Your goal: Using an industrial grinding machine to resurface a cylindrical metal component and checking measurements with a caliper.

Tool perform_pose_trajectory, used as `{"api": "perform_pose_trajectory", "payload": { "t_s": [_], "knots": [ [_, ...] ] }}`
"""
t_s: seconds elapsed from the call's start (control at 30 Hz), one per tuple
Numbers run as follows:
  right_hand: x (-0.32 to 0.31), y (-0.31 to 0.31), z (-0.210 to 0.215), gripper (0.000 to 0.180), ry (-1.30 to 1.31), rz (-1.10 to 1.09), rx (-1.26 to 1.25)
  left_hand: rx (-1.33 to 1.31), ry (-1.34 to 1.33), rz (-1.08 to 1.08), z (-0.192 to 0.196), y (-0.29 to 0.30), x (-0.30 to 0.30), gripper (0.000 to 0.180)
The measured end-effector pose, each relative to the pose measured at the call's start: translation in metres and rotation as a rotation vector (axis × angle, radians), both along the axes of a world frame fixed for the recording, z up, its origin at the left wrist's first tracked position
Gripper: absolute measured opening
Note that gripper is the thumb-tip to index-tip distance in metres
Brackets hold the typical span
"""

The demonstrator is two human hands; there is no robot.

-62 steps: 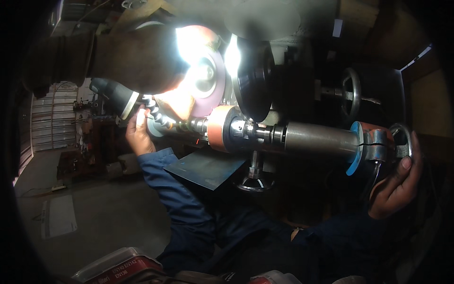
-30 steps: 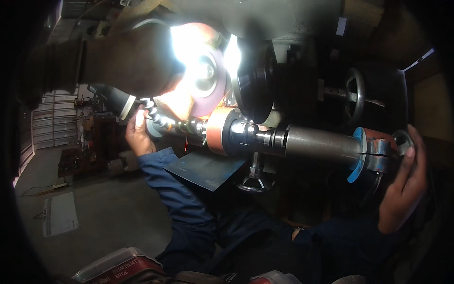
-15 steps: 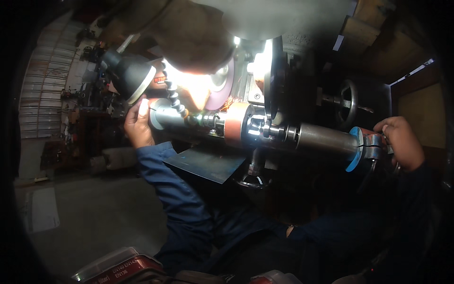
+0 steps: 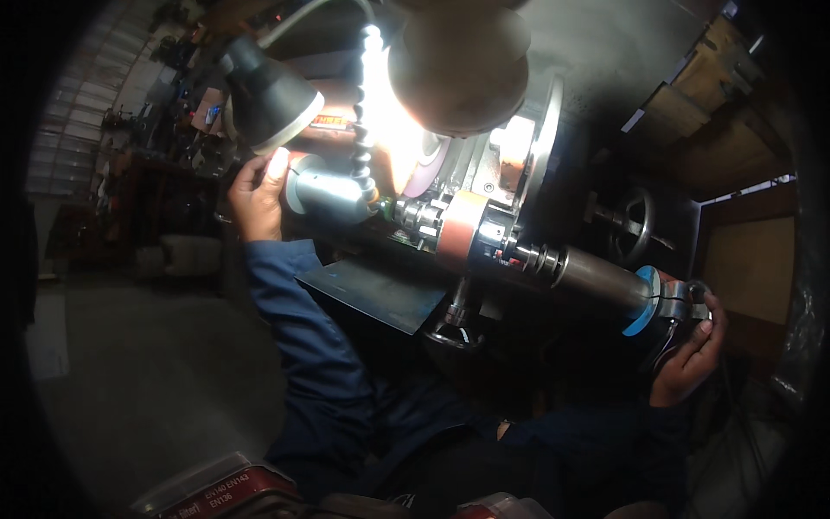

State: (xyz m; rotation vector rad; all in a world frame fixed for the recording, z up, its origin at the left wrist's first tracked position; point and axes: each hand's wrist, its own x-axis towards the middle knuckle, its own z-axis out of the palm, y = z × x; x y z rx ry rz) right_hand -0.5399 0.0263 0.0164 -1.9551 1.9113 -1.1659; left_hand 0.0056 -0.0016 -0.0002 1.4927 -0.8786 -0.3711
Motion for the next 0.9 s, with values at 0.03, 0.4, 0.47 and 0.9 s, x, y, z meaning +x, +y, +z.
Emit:
{"api": "perform_pose_trajectory", "payload": {
  "t_s": [0.03,0.4,0.47,0.9],
  "knots": [
    [0.000,-0.002,0.004,0.035,-0.002,0.005,0.056,-0.001,0.008,0.002,0.001,0.002,-0.001,0.024],
    [-0.026,-0.081,0.038,0.022,-0.080,0.126,0.793,-0.034,0.130,-0.020,-0.003,-0.001,-0.007,0.024],
    [-0.020,-0.096,0.043,0.020,-0.067,0.127,1.106,-0.032,0.097,0.002,0.005,0.001,-0.008,0.023],
    [-0.044,-0.164,0.014,0.018,0.637,0.718,1.511,-0.057,0.093,-0.074,0.004,0.000,-0.006,0.023]
  ]
}}
